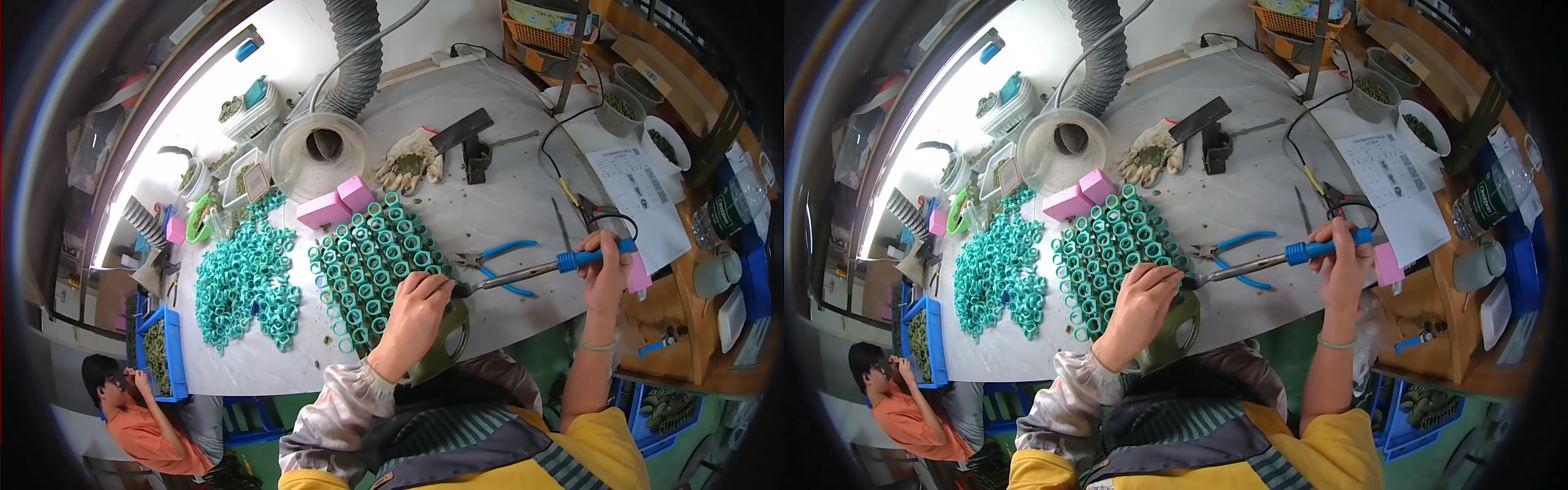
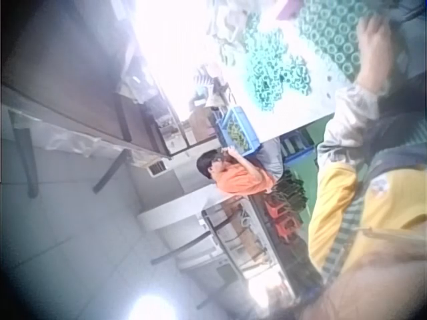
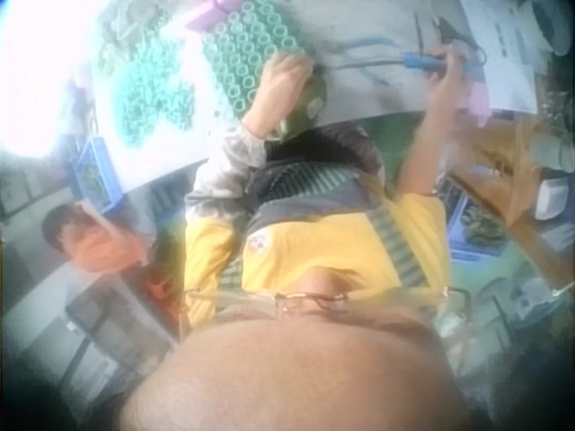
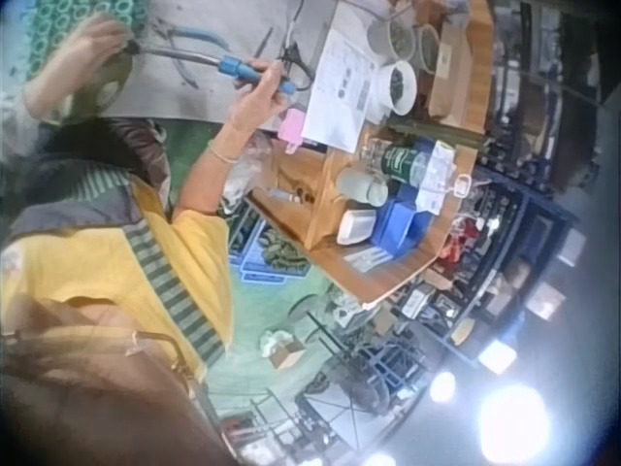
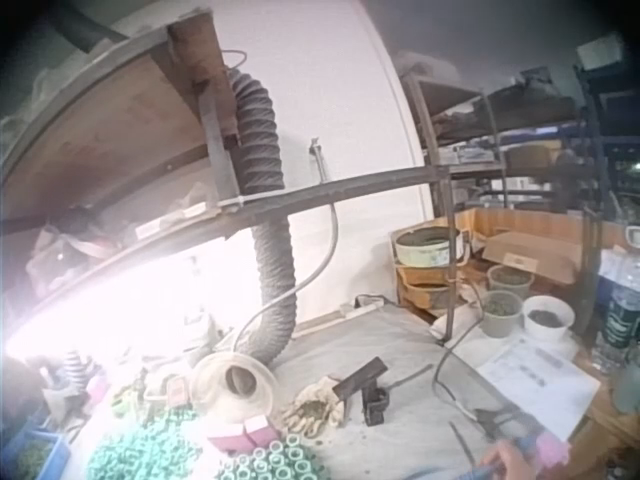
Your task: The person attaches plastic rings to a frame by placing the rings into openings on the frame by hand and welding them into place using a heated tool.
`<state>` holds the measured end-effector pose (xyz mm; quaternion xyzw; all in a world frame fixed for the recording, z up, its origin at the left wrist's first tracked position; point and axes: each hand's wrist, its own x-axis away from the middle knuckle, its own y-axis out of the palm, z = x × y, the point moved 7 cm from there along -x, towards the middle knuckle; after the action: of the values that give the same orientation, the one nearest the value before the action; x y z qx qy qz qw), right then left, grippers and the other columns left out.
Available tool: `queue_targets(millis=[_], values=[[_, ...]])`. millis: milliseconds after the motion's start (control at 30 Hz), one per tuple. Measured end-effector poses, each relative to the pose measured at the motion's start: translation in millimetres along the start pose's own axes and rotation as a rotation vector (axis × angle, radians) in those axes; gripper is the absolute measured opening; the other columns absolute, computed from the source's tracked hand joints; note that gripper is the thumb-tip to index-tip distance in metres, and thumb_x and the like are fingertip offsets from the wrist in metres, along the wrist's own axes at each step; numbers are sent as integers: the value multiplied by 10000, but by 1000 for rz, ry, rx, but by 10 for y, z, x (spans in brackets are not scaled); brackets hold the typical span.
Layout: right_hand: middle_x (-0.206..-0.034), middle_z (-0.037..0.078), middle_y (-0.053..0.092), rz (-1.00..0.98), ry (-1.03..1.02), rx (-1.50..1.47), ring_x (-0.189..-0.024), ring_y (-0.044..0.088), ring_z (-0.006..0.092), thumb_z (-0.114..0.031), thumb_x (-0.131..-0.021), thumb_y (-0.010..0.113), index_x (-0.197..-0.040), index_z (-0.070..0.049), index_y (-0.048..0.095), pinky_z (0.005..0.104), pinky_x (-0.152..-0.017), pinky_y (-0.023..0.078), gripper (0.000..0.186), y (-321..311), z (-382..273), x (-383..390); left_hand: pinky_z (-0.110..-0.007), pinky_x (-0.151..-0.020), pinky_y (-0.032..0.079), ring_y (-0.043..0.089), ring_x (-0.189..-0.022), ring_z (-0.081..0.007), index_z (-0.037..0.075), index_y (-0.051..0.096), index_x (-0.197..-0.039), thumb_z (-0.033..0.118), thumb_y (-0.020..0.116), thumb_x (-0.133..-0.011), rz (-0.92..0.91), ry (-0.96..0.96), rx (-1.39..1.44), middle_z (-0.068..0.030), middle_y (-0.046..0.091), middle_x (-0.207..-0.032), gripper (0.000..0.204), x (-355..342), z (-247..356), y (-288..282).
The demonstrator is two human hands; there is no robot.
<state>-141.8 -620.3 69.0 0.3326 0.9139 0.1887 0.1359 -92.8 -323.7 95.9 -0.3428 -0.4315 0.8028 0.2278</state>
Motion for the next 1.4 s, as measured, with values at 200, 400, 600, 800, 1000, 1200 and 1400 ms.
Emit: queue_targets(millis=[200, 400, 600, 800, 1000, 1200, 1400], values=[[-751, 102, 665, 80, -60, 12, -480, 494, 98, -274, -950, 643, -763, -31, 629, 233, -455, 400, 307, 73, -137, -339, -376, -903, 442, 544, -1056, -282, 6, 646, -1127, 46, 673, -806, 9, -20, 14, -96, 597, -1191, 324, 55, 8, -92], [-894, 110, 692, -26, -46, -137, -694, 593, 131, -290, -956, 646, -910, 0, 656, 259, -682, 496, 294, 488, 163, -1293, -316, -711, 519, 638, -806, -218, 32, 663, -1124, 136, 670, -919, -305, -313, 645, -110, 642, -1015, 230, 753, -26, -617], [-940, 123, 712, -176, 118, -119, -711, 654, 139, -317, -937, 676, -959, -12, 660, 239, -671, 561, 306, 970, 519, -2191, -274, -865, 541, 687, -995, -190, -71, 554, -1297, 182, 566, -1010, -492, -1061, 1063, -135, 668, -1193, 383, 2042, -336, -385], [-952, 104, 716, -325, 311, 34, -726, 671, 121, -327, -913, 707, -983, -39, 672, 217, -668, 575, 299, 1207, 901, -2367, -313, -1020, 486, 573, -1194, -205, -24, 490, -1317, 50, 563, -981, 129, -1342, 1813, -130, 564, -1308, 352, 2090, -317, 221], [-867, 43, 686, -370, 390, 51, -691, 648, 104, -320, -904, 720, -1009, -50, 667, 213, -643, 562, 294, 1273, 807, -2085, -231, -692, 544, 657, -826, -149, 8, 605, -1029, -98, 592, -868, 331, -1335, 2039, -69, 675, -984, 193, 2031, -493, 455], [-809, 8, 649, -291, 389, 207, -691, 593, 75, -316, -949, 658, -981, -47, 665, 226, -580, 497, 272, 1057, 400, -1525, -317, -844, 545, 672, -942, -211, -20, 606, -1118, -125, 546, -829, 270, -1281, 1937, -112, 682, -1076, 313, 2067, -584, 113], [-796, -10, 615, -812, 44, 576, -669, 534, 70, -264, -974, 610, -1002, -15, 686, 215, -615, 452, 262, 2071, -527, -595, -296, -844, 532, 662, -952, -206, -23, 539, -1206, -135, 534, -796, 233, -1000, 1641, -130, 666, -1116, 425, 2050, -756, -655]])
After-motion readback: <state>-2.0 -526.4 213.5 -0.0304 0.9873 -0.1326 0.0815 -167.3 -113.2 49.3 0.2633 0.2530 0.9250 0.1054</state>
